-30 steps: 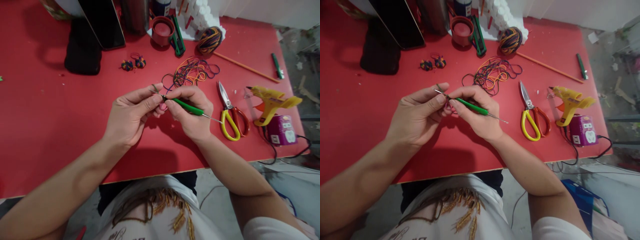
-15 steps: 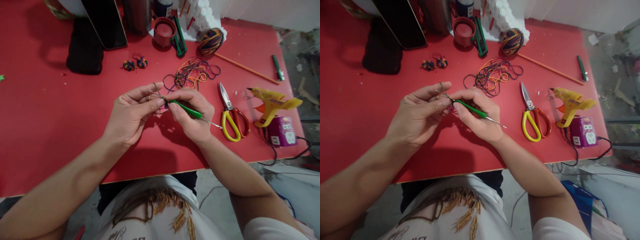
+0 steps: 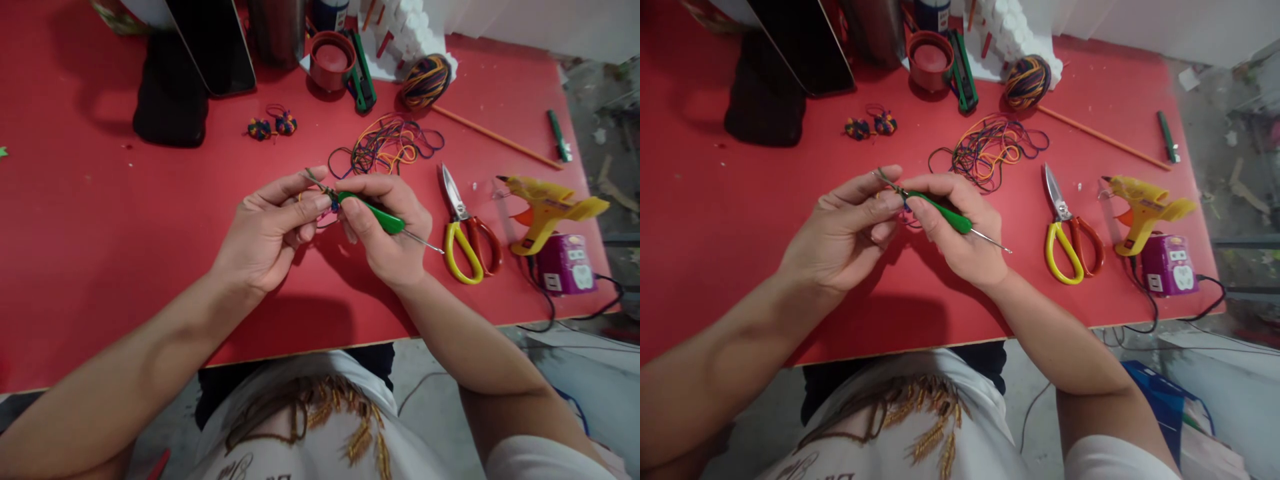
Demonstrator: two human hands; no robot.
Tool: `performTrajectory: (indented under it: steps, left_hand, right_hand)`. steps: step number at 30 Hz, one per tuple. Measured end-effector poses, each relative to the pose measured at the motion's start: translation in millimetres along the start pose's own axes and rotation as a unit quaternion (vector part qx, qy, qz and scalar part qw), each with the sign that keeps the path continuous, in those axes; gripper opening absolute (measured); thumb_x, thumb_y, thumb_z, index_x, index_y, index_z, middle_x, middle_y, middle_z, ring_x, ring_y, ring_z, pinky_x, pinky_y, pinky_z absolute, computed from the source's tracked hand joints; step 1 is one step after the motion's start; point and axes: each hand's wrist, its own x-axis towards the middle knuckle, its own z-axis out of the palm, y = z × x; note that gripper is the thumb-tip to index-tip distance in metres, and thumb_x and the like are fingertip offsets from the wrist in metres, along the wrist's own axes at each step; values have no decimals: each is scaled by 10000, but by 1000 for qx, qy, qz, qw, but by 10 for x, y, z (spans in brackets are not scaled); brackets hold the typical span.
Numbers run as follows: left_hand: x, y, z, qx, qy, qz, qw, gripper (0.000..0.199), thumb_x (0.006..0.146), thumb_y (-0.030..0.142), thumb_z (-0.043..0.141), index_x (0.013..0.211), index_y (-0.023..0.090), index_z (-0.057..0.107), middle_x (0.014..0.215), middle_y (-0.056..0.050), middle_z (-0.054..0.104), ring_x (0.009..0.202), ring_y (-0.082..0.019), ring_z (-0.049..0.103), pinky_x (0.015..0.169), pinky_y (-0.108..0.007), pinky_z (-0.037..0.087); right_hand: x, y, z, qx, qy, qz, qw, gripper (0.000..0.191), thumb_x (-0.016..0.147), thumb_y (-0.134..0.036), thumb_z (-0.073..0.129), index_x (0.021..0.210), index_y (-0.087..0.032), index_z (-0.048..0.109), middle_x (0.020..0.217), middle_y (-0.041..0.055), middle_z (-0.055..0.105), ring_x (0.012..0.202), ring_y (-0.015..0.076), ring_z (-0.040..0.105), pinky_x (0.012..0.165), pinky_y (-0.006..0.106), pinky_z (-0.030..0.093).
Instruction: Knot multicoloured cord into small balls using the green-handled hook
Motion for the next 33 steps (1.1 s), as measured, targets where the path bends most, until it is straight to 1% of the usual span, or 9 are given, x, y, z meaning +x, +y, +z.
performTrajectory:
  steps: [4,8,13,16,18,24,27,30,33]
  left_hand:
    - [-15,-19,9,9,1,0,1000,223,771,104,923,934,247,871,747,23,748,488,-56,565,449,-174,453]
    - [-44,13,28,10,-14,-3,1000,224,768,90,913,953,213,879,729,12,753,497,-62,610,462,-158,486]
    - [-42,73,21,37,-21,-22,999,75,889,150,848,941,191,884,748,-18,788,580,-91,708,562,-155,579]
    - [-16,71,-6,37,-30,-14,999,75,935,220,831,923,171,887,697,-24,768,555,-80,708,547,-128,567]
    - [4,56,-26,41,-36,-6,998,26,880,192,880,904,193,889,686,-9,762,544,-75,697,530,-122,557]
    - [43,26,-50,42,-61,28,997,186,733,133,974,876,218,892,739,-3,769,587,-71,671,577,-144,585]
    - [43,36,-44,61,-54,31,996,244,675,138,1009,876,206,888,740,0,767,585,-72,658,576,-163,586]
    - [43,46,-46,88,-53,57,993,276,667,134,1011,898,225,892,724,13,763,594,-83,663,608,-191,605]
    - [55,47,-56,97,-61,64,991,332,671,130,1001,961,253,899,706,22,766,603,-106,688,643,-226,631]
  right_hand:
    - [38,-20,3,-10,8,-43,999,126,952,-324,803,1068,-279,788,925,19,793,819,202,766,789,379,684]
    - [57,-56,3,-11,15,-63,998,85,963,-227,773,1040,-263,772,958,-11,788,809,152,756,742,317,674]
    - [60,-62,-6,7,-1,-68,998,74,968,-233,765,1037,-252,751,929,-16,781,790,136,754,721,297,670]
    - [53,-53,-6,10,-18,-64,998,87,964,-227,769,1045,-256,756,937,-13,789,813,144,756,736,303,670]
    - [47,-39,-4,13,-25,-57,998,98,961,-229,773,1050,-267,762,953,-9,798,841,157,763,766,316,675]
    - [45,-21,-18,23,-33,-29,999,156,903,-358,874,1016,-292,788,950,-4,807,845,171,759,788,312,670]
    - [46,-69,-39,69,-54,-9,996,133,963,-339,816,1064,-254,795,969,1,807,846,145,767,789,286,667]
    - [45,-128,-59,114,-64,20,991,161,1007,-334,767,1101,-209,806,953,11,808,731,116,753,692,261,653]
    - [42,-164,-69,121,-58,36,990,167,1015,-335,761,1099,-204,821,840,-8,783,563,85,670,549,237,587]
